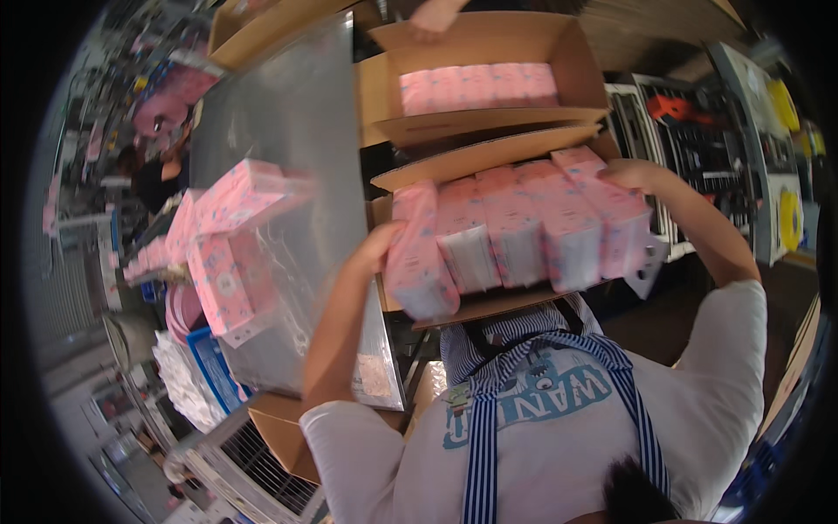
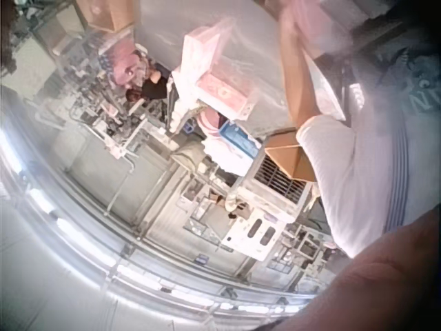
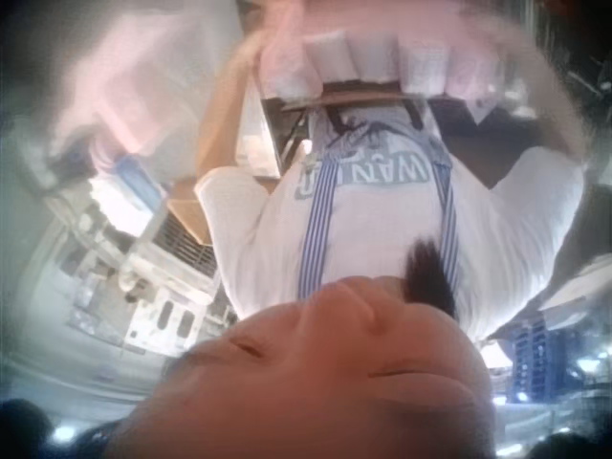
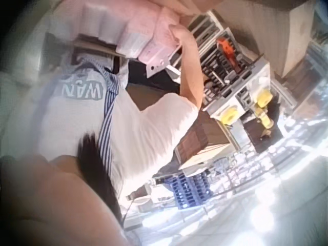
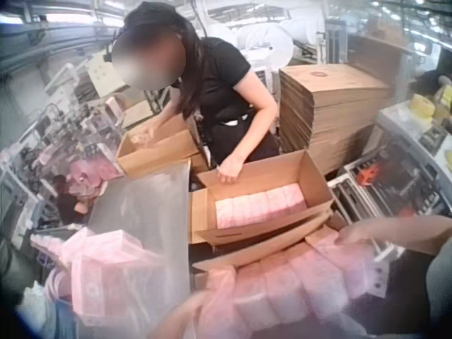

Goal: The person packs pink rectangular packages into cardboard boxes on a metal table. They arrange the items, place bubble wrap inside, and close the boxes. The person also moves a large white bag and retrieves flat cardboard pieces from a nearby stack.

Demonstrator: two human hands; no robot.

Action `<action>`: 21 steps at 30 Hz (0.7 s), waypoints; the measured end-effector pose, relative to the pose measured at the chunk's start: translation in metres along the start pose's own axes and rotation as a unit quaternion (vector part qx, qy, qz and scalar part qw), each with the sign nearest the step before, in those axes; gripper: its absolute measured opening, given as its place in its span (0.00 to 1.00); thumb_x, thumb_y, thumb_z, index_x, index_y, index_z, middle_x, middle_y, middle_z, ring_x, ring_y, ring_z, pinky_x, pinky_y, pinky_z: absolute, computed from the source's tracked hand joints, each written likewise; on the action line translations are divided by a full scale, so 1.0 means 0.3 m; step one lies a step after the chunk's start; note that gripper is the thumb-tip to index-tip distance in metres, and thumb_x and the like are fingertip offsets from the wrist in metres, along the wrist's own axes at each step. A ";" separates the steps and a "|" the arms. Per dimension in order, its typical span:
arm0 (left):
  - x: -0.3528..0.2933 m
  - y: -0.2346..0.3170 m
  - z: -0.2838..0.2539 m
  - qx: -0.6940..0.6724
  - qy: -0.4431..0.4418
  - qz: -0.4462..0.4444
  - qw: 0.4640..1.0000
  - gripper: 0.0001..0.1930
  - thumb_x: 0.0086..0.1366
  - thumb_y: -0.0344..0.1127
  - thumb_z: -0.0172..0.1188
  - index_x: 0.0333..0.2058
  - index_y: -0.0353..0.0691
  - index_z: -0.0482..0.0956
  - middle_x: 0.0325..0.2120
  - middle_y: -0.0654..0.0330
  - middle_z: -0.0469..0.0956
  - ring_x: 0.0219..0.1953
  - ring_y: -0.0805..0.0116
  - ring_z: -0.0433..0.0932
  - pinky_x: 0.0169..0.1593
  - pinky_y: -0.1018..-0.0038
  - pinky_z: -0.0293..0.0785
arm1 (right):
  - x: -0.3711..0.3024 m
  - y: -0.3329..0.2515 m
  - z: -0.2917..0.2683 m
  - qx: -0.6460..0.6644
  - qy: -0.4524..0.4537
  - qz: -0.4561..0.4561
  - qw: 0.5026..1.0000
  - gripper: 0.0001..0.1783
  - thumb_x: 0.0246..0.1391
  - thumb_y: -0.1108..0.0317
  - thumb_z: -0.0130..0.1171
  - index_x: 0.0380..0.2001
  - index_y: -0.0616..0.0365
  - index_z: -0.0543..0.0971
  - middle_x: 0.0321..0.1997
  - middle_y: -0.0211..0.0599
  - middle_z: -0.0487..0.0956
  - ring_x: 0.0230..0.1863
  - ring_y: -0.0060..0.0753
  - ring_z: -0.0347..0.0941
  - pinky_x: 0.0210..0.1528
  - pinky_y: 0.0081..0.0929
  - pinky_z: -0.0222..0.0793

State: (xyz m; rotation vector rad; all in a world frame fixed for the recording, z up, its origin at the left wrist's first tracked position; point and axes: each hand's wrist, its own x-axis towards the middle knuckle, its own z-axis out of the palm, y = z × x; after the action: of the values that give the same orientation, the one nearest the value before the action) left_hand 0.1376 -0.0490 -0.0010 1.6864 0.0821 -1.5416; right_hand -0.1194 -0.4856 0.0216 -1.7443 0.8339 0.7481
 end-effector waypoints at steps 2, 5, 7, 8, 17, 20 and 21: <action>0.237 -0.092 0.092 0.362 0.144 0.031 0.921 0.18 0.66 0.41 0.46 0.45 0.35 0.76 0.38 0.49 0.79 0.40 0.53 0.80 0.46 0.64 0.76 | 0.159 0.066 0.145 -0.344 0.231 -0.020 0.910 0.19 0.57 0.65 0.45 0.51 0.62 0.68 0.34 0.63 0.78 0.32 0.54 0.79 0.33 0.39 0.77; 0.407 -0.141 0.368 0.456 0.374 0.054 0.806 0.21 0.68 0.43 0.41 0.48 0.33 0.74 0.45 0.40 0.75 0.48 0.49 0.76 0.52 0.60 0.72 | 0.330 0.251 0.302 -0.257 0.376 0.054 0.889 0.18 0.60 0.58 0.43 0.47 0.59 0.70 0.43 0.61 0.76 0.39 0.57 0.77 0.40 0.50 0.74; 0.425 -0.122 0.376 0.559 0.256 0.047 0.787 0.27 0.66 0.53 0.42 0.56 0.38 0.65 0.57 0.38 0.60 0.58 0.42 0.63 0.57 0.52 0.64 | 0.373 0.265 0.297 -0.198 0.372 0.089 0.903 0.24 0.61 0.51 0.42 0.50 0.58 0.68 0.55 0.57 0.69 0.51 0.57 0.71 0.50 0.56 0.68; 0.393 -0.163 0.376 0.570 0.225 0.027 0.790 0.31 0.65 0.56 0.42 0.58 0.41 0.62 0.60 0.38 0.56 0.61 0.41 0.58 0.59 0.49 0.58 | 0.356 0.263 0.310 -0.251 0.328 0.078 0.907 0.28 0.60 0.47 0.42 0.54 0.57 0.66 0.60 0.56 0.64 0.57 0.58 0.66 0.53 0.57 0.65; 0.288 -0.300 0.592 0.535 0.187 -0.048 0.822 0.52 0.50 0.75 0.49 0.68 0.52 0.46 0.68 0.44 0.36 0.70 0.45 0.30 0.65 0.40 0.29 | 0.105 0.075 0.615 -0.293 0.069 0.180 0.936 0.56 0.44 0.28 0.52 0.70 0.34 0.41 0.74 0.43 0.26 0.74 0.50 0.19 0.65 0.69 0.29; 0.343 -0.351 0.613 0.567 0.165 -0.067 0.805 0.52 0.51 0.72 0.51 0.68 0.51 0.43 0.69 0.49 0.35 0.70 0.48 0.26 0.66 0.44 0.23 | 0.165 0.154 0.708 -0.283 0.106 0.177 0.937 0.57 0.43 0.32 0.56 0.70 0.34 0.39 0.74 0.44 0.23 0.74 0.53 0.17 0.65 0.71 0.27; 0.372 -0.340 0.618 0.586 0.163 -0.075 0.790 0.52 0.53 0.70 0.51 0.68 0.50 0.42 0.70 0.53 0.34 0.70 0.50 0.25 0.66 0.44 0.21 | 0.213 0.187 0.729 -0.282 0.132 0.158 0.937 0.57 0.43 0.33 0.57 0.70 0.34 0.39 0.74 0.45 0.22 0.73 0.54 0.18 0.65 0.71 0.27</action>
State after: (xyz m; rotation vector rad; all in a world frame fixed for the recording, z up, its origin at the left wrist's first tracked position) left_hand -0.0390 -0.1450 -0.1307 2.9620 -0.7342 -1.4458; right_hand -0.1503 -0.3026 -0.1221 -2.2875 1.1829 1.0563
